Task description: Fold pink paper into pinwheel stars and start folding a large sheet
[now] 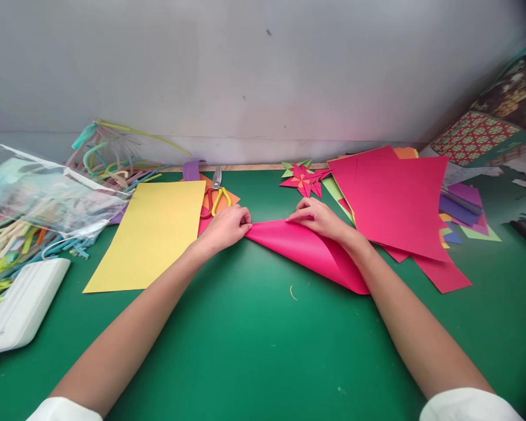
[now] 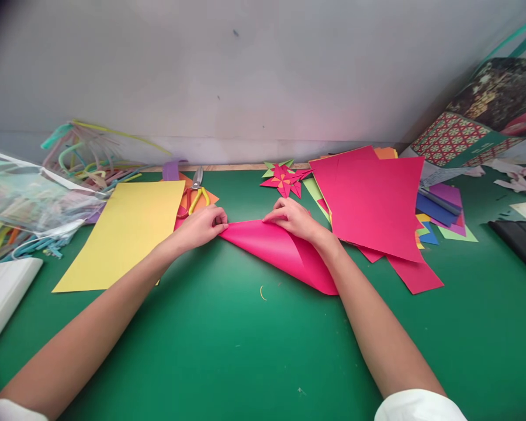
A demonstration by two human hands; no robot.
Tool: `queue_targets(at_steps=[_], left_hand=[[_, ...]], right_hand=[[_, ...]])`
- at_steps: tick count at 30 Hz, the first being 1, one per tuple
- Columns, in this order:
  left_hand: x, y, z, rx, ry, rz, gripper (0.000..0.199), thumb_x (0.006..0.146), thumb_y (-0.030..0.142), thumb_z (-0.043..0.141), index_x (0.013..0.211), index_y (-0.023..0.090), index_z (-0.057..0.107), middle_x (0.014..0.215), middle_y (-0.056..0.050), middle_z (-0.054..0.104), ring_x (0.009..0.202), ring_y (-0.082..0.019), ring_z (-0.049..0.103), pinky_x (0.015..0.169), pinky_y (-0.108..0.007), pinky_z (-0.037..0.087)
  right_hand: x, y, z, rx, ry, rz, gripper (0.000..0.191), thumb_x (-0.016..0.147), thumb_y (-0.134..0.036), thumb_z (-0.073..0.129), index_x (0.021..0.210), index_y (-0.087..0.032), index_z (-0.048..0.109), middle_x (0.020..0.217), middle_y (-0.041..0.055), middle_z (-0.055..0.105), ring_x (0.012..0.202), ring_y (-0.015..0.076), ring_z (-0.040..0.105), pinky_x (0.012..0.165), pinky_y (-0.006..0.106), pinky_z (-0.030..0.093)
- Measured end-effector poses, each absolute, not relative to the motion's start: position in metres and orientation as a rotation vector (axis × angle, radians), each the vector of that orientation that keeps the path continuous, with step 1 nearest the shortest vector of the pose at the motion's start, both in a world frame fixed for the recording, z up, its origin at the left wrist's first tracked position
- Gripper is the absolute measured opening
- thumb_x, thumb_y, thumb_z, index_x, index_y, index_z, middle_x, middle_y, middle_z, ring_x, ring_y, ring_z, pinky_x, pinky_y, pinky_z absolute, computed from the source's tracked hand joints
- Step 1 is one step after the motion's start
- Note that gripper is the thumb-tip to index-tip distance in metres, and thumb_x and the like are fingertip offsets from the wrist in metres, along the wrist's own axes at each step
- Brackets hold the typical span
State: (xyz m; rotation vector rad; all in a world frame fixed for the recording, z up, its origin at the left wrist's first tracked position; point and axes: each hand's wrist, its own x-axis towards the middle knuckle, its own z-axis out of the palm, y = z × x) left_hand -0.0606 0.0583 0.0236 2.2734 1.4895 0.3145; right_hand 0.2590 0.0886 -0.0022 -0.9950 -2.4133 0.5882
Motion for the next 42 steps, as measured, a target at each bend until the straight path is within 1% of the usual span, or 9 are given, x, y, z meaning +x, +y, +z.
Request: queue_targets(at_steps=[2, 5, 8, 11, 18, 22, 27, 32, 42], left_hand=[[-0.061, 0.06, 0.025, 2.339, 1.461, 0.332, 0.016, 0.09, 0.028, 0.059, 0.101, 0.021, 0.068, 0.1, -0.008, 0.066, 0.096, -0.026, 0.062, 0.078, -0.036, 0.044], [-0.058, 0.064, 0.029, 2.465, 1.337, 0.29, 0.033, 0.089, 0.018, 0.058, 0.117, 0.026, 0.073, 0.112, -0.009, 0.065, 0.108, -0.028, 0.06, 0.088, -0.038, 0.043], [-0.052, 0.068, 0.035, 2.531, 1.171, 0.188, 0.049, 0.086, 0.006, 0.051, 0.119, 0.032, 0.076, 0.117, -0.008, 0.066, 0.112, -0.029, 0.058, 0.089, -0.038, 0.041], [-0.046, 0.07, 0.04, 2.563, 1.1, 0.112, 0.055, 0.083, 0.001, 0.048, 0.118, 0.03, 0.078, 0.117, -0.008, 0.068, 0.108, -0.028, 0.059, 0.088, -0.037, 0.041], [-0.02, 0.055, 0.044, 2.646, 1.145, 0.17, 0.036, 0.096, 0.01, 0.042, 0.098, 0.019, 0.076, 0.099, -0.01, 0.069, 0.094, -0.025, 0.064, 0.08, -0.034, 0.046], [-0.006, 0.046, 0.039, 2.612, 1.137, 0.228, 0.033, 0.094, 0.007, 0.042, 0.093, 0.018, 0.074, 0.093, -0.008, 0.066, 0.085, -0.022, 0.064, 0.074, -0.032, 0.045], [0.001, 0.038, 0.038, 2.597, 0.948, 0.278, 0.033, 0.092, 0.005, 0.042, 0.09, 0.019, 0.072, 0.095, -0.006, 0.066, 0.086, -0.02, 0.062, 0.073, -0.031, 0.044], [0.003, 0.024, 0.043, 2.566, 0.874, 0.227, 0.029, 0.091, 0.003, 0.042, 0.084, 0.017, 0.067, 0.096, -0.007, 0.067, 0.086, -0.02, 0.062, 0.077, -0.031, 0.045], [0.001, -0.005, 0.048, 2.665, 0.822, 0.112, 0.025, 0.094, 0.004, 0.044, 0.087, 0.018, 0.064, 0.09, -0.006, 0.064, 0.085, -0.021, 0.058, 0.074, -0.033, 0.043]], right_hand=[[0.259, 0.09, -0.004, -0.996, -2.426, 0.533, 0.028, 0.102, -0.041, 0.06, 0.108, -0.033, 0.085, 0.104, 0.0098, 0.062, 0.098, 0.0248, 0.061, 0.089, 0.039, 0.049], [0.258, 0.09, -0.003, -0.996, -2.455, 0.447, 0.027, 0.102, -0.04, 0.06, 0.106, -0.033, 0.085, 0.105, 0.0096, 0.06, 0.098, 0.0252, 0.059, 0.09, 0.04, 0.047], [0.256, 0.089, 0.0, -1.001, -2.482, 0.438, 0.026, 0.102, -0.035, 0.06, 0.106, -0.031, 0.085, 0.102, 0.0095, 0.061, 0.095, 0.0246, 0.059, 0.087, 0.039, 0.046], [0.255, 0.087, 0.004, -1.017, -2.505, 0.492, 0.026, 0.102, -0.028, 0.059, 0.107, -0.027, 0.085, 0.098, 0.0094, 0.064, 0.093, 0.0242, 0.06, 0.085, 0.038, 0.046], [0.251, 0.083, 0.008, -1.035, -2.554, 0.413, 0.039, 0.093, -0.005, 0.051, 0.106, -0.025, 0.082, 0.096, 0.0077, 0.068, 0.095, 0.024, 0.057, 0.085, 0.035, 0.045], [0.242, 0.079, 0.014, -1.033, -2.599, 0.368, 0.036, 0.094, -0.004, 0.049, 0.102, -0.021, 0.079, 0.099, 0.0081, 0.07, 0.096, 0.0237, 0.06, 0.086, 0.034, 0.045], [0.234, 0.075, 0.02, -1.115, -2.661, 0.329, 0.032, 0.095, -0.005, 0.05, 0.102, -0.02, 0.078, 0.1, 0.0075, 0.073, 0.093, 0.022, 0.064, 0.079, 0.031, 0.043], [0.234, 0.077, 0.02, -1.133, -2.679, 0.31, 0.033, 0.096, -0.004, 0.05, 0.102, -0.02, 0.078, 0.103, 0.0074, 0.075, 0.095, 0.0213, 0.066, 0.08, 0.03, 0.043], [0.233, 0.076, 0.024, -1.156, -2.653, 0.372, 0.033, 0.095, -0.002, 0.05, 0.099, -0.019, 0.078, 0.101, 0.0077, 0.076, 0.096, 0.022, 0.068, 0.081, 0.03, 0.045]])
